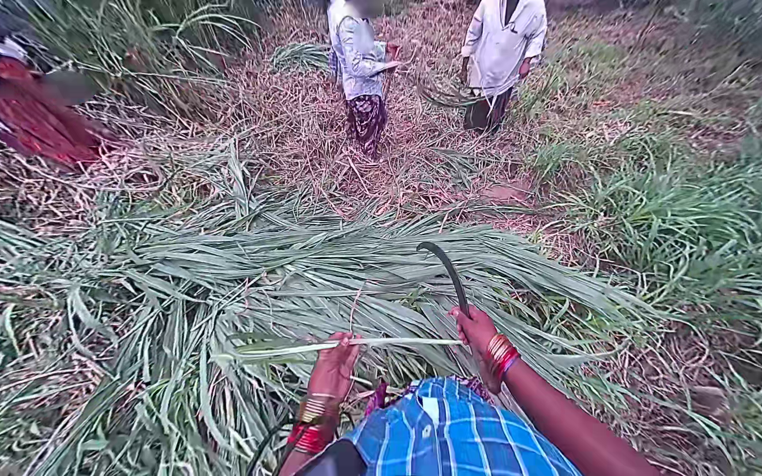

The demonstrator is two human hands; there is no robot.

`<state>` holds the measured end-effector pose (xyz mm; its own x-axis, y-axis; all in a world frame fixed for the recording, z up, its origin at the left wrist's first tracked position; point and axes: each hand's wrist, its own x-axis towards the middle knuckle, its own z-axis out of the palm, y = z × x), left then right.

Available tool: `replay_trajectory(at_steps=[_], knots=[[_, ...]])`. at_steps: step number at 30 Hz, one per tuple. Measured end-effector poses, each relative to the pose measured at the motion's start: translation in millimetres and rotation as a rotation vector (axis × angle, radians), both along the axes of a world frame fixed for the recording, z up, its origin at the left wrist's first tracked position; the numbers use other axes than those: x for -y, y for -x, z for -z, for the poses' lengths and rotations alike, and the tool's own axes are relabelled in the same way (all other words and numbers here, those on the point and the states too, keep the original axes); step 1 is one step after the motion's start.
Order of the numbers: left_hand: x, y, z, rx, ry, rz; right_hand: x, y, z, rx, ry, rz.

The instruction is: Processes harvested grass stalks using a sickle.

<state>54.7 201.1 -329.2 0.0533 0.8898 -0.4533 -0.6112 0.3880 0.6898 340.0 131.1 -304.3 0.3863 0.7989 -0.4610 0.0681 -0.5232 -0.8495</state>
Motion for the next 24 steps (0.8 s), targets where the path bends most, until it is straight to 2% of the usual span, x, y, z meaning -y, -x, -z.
replay_trajectory(at_steps=[5, 8, 10, 12, 13, 17, 20, 21, 22, 23, 24], knots=[[-49.1, 45.8, -28.5, -0.054, -0.111, -0.324, 2.8, -24.6, -7.3, 0.062, -0.122, 0.211], [-59.4, 56.3, -46.6, -0.020, -0.162, -0.371, 5.9, -24.5, -6.9, 0.077, -0.109, 0.245], [-59.7, 54.0, -53.7, 0.005, -0.175, -0.378, 6.3, -18.1, -6.8, 0.106, -0.084, 0.203], [-60.1, 47.8, -57.4, 0.038, -0.184, -0.373, 3.8, -11.0, -13.8, 0.174, -0.148, 0.142], [-62.0, 43.7, -59.3, 0.058, -0.192, -0.363, 0.0, -9.7, -21.8, 0.235, -0.245, 0.113], [-71.9, 32.7, -66.2, 0.127, -0.240, -0.319, -20.4, -8.9, -65.2, 0.536, -0.850, 0.079], [-79.3, 21.9, -86.7, 0.246, -0.263, -0.288, -39.0, -2.1, -81.4, 0.545, -1.076, 0.103], [-79.6, 17.1, -97.1, 0.282, -0.255, -0.276, -46.1, 0.1, -71.8, 0.561, -1.075, 0.107], [-79.1, 12.5, -107.1, 0.302, -0.252, -0.268, -52.2, 0.9, -56.9, 0.613, -0.988, 0.108], [-77.5, 9.2, -116.3, 0.311, -0.261, -0.265, -56.7, -1.0, -41.4, 0.668, -0.795, 0.078], [-75.5, 8.7, -123.3, 0.323, -0.287, -0.266, -60.9, -6.4, -28.7, 0.661, -0.505, 0.024]])
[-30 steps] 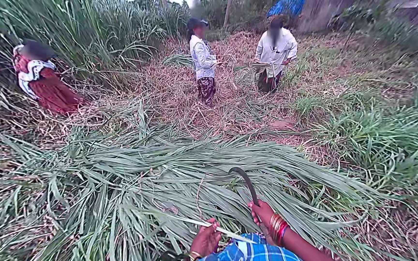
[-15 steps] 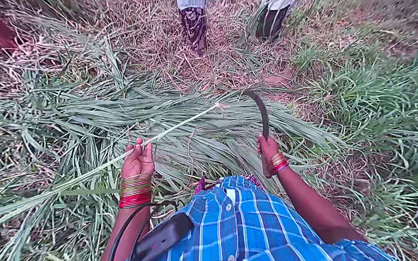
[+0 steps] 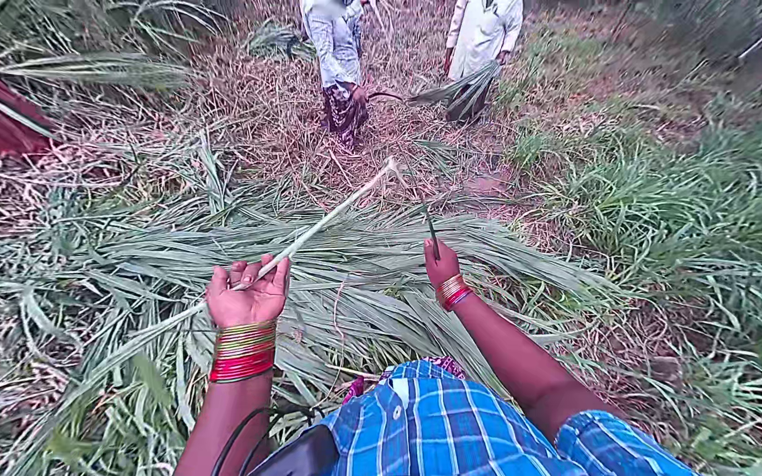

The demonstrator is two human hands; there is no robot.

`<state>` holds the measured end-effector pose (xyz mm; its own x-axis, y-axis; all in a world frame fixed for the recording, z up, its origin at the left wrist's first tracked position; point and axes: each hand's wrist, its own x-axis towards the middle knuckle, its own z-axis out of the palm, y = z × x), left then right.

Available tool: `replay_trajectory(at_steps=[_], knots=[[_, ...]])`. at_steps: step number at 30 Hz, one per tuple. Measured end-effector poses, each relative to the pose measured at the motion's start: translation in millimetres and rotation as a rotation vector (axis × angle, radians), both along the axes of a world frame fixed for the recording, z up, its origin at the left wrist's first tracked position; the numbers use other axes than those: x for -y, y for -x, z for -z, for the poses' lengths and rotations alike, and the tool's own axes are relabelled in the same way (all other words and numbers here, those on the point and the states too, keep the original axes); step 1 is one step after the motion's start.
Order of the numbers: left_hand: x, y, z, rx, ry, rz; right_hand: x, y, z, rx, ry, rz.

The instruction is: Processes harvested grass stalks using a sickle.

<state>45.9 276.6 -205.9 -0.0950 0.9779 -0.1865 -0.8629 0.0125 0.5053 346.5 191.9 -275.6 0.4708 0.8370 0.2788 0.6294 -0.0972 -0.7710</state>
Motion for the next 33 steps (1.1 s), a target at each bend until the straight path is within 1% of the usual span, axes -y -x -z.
replay_trajectory(at_steps=[1, 2, 3, 4, 6, 9, 11, 13, 15, 17, 18, 19, 20, 21, 22, 23, 25, 26, 27, 28, 29, 31, 33], knots=[[2.4, 2.8, -5.2, 0.012, -0.040, -0.007, -8.3, -10.4, 14.8, -0.078, 0.310, 0.044], [4.8, 9.4, -8.5, 0.019, -0.084, -0.014, -16.9, -24.4, 39.2, -0.202, 0.505, 0.109], [7.9, 20.7, -9.1, 0.015, -0.128, -0.017, -17.3, -35.7, 66.6, -0.318, 0.598, 0.196], [10.9, 34.1, -8.8, 0.003, -0.165, -0.016, -10.8, -43.1, 86.7, -0.401, 0.604, 0.288], [15.3, 53.7, -7.8, -0.026, -0.196, -0.021, 1.4, -58.5, 98.9, -0.443, 0.560, 0.367], [23.2, 60.6, 4.0, -0.039, -0.132, -0.038, 17.6, -66.5, 94.5, -0.404, 0.559, 0.275], [22.3, 50.3, 11.8, -0.037, -0.073, -0.064, 22.4, -58.9, 78.3, -0.377, 0.446, 0.210], [19.8, 35.3, 16.1, -0.048, -0.026, -0.098, 22.8, -44.8, 45.8, -0.397, 0.244, 0.174], [18.0, 20.8, 18.6, -0.067, -0.003, -0.105, 21.5, -29.7, -2.8, -0.484, -0.050, 0.140], [15.4, 6.5, 14.5, -0.094, 0.020, -0.095, 17.2, -19.7, -50.0, -0.526, -0.432, 0.037], [14.1, -1.5, 10.4, -0.111, 0.031, -0.083, 12.6, -20.6, -64.5, -0.472, -0.599, -0.039], [13.4, -9.6, 6.8, -0.123, 0.036, -0.070, 6.5, -25.1, -70.9, -0.362, -0.720, -0.097], [12.9, -18.1, 3.6, -0.132, 0.028, -0.055, -0.2, -31.7, -69.3, -0.222, -0.771, -0.127], [12.0, -26.9, -0.7, -0.134, 0.007, -0.043, -7.4, -38.6, -60.7, -0.088, -0.742, -0.120], [11.1, -35.5, -6.9, -0.130, -0.022, -0.032, -13.3, -44.6, -46.2, 0.011, -0.621, -0.092], [11.3, -42.9, -15.0, -0.125, -0.056, -0.019, -16.2, -50.4, -28.1, 0.068, -0.383, -0.067], [14.1, -55.6, -28.8, -0.136, -0.104, 0.015, -23.4, -66.8, 10.2, 0.055, 0.401, -0.128], [16.7, -66.5, -31.4, -0.162, -0.073, 0.013, -29.3, -73.8, 34.8, 0.096, 0.710, -0.193], [19.3, -78.6, -29.2, -0.176, -0.033, 0.001, -28.2, -74.3, 56.8, 0.161, 0.892, -0.255], [22.3, -85.7, -24.2, -0.202, -0.006, -0.008, -21.6, -68.4, 73.3, 0.184, 0.964, -0.290], [24.0, -86.9, -18.5, -0.230, -0.005, -0.007, -16.0, -60.9, 83.2, 0.139, 0.968, -0.289], [25.2, -82.0, -5.3, -0.231, -0.051, 0.015, -9.5, -54.3, 83.6, -0.068, 0.886, -0.207], [27.2, -78.9, 8.3, -0.138, -0.098, 0.042, -10.6, -61.9, 79.3, -0.251, 0.785, -0.106]])
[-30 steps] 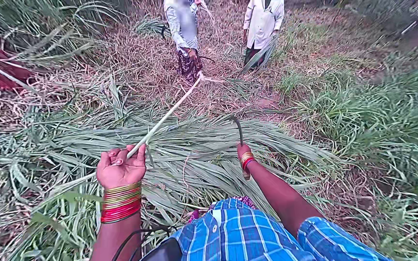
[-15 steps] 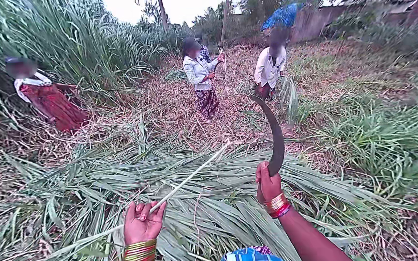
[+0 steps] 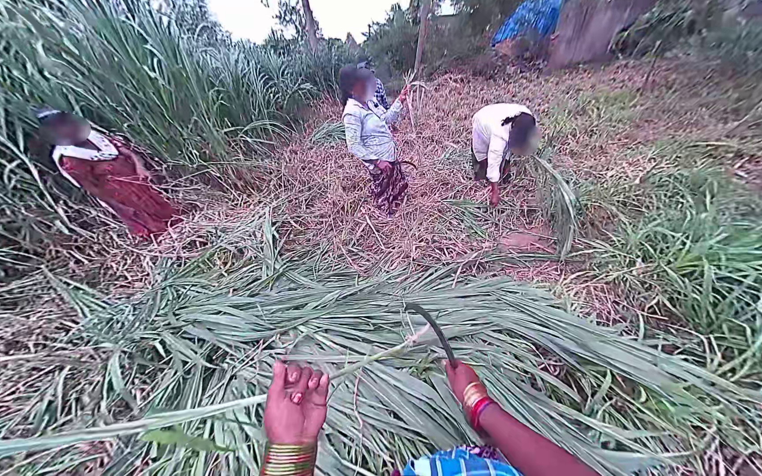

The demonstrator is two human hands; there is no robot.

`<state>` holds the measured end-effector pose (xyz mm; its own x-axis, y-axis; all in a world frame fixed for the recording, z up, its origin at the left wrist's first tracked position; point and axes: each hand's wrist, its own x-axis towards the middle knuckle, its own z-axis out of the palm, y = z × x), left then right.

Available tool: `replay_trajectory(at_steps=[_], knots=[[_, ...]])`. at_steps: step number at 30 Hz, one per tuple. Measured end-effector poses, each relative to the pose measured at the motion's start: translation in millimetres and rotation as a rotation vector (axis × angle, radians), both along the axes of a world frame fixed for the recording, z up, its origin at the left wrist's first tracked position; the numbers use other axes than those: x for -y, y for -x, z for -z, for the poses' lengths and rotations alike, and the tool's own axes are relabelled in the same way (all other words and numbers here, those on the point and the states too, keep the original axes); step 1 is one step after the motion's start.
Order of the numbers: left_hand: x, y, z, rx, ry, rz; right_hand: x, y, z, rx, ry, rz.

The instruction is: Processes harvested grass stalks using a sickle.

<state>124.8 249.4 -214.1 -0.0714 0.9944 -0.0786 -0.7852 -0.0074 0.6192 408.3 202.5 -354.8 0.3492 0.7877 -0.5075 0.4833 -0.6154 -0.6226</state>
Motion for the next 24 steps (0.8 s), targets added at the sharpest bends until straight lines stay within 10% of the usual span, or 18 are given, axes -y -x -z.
replay_trajectory(at_steps=[6, 13, 15, 19, 24], knots=[[-2.4, -2.7, 8.3, 0.151, -0.056, 0.012, -17.1, -34.5, -55.3, -0.113, -0.308, 0.087], [-31.7, -24.5, -11.7, 0.354, -0.198, -0.010, -12.8, -26.9, -136.1, -0.091, -1.544, 0.152], [-35.5, -36.9, -38.0, 0.452, -0.300, 0.043, -17.0, -39.0, -93.8, 0.174, -1.296, 0.096], [-19.3, -77.1, -77.5, 0.501, -0.358, 0.210, -18.9, -63.1, -11.2, 0.372, 0.088, -0.319], [-34.4, -46.9, -70.6, 0.530, -0.539, 0.211, -1.8, -90.7, 16.1, 0.079, 0.006, 0.194]])
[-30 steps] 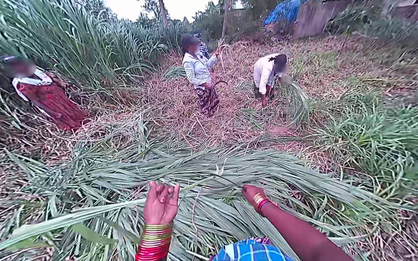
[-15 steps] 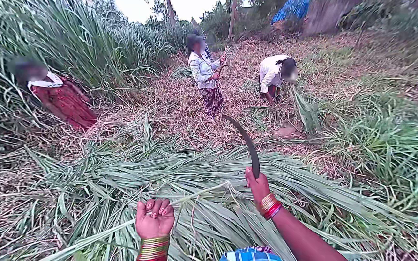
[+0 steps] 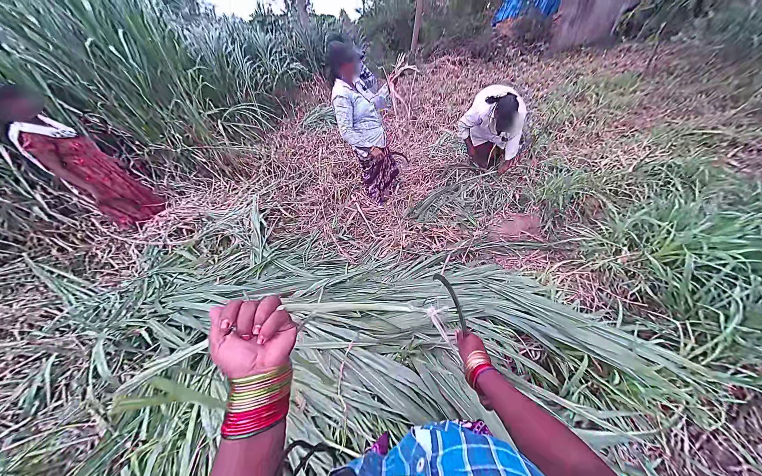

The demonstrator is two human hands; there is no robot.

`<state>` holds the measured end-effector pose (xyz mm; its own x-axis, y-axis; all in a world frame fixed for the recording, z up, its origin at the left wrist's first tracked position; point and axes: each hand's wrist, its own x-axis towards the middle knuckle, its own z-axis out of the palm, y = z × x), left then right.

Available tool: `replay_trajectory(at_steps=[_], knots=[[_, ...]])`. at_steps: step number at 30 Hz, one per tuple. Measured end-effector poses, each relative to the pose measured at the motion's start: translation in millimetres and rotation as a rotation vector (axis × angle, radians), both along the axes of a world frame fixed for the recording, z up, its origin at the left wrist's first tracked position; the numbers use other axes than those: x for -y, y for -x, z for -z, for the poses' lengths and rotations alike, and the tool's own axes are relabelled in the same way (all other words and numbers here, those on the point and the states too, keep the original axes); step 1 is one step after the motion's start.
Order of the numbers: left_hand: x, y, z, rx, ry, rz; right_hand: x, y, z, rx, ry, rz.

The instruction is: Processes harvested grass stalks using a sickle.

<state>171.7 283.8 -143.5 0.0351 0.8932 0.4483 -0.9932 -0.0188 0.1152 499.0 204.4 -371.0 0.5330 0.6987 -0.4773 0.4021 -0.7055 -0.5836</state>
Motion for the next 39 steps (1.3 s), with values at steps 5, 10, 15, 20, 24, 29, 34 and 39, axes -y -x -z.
replay_trajectory(at_steps=[5, 10, 15, 20, 24, 29, 34, 39], knots=[[0.7, -4.3, 15.9, -0.014, 0.042, 0.031, 3.3, -12.0, -33.7, -0.399, -0.293, 0.279], [22.3, -40.2, 27.0, -0.131, 0.032, 0.286, 8.2, 32.0, -81.7, -0.860, -0.401, 0.259], [42.2, -52.3, 40.4, -0.277, -0.096, 0.732, 6.4, 57.3, -107.4, -0.974, -0.376, 0.238], [48.7, -46.4, 45.3, -0.355, -0.167, 0.834, 9.5, 60.3, -108.2, -0.892, -0.476, 0.071], [46.0, -40.6, 45.2, -0.371, -0.194, 0.850, 23.1, 69.3, -111.3, -0.916, -0.437, -0.358], [37.0, -27.6, 37.1, -0.426, -0.287, 0.740, 24.8, 71.2, -98.9, -1.018, -0.299, -0.587], [27.8, 6.9, 33.6, -0.420, -0.270, 0.560, 31.1, 51.6, -102.8, -0.919, -0.245, -0.648], [32.7, 7.2, 55.3, -0.470, -0.187, 0.349, 33.4, 42.1, -103.2, -0.753, -0.247, -0.682]])
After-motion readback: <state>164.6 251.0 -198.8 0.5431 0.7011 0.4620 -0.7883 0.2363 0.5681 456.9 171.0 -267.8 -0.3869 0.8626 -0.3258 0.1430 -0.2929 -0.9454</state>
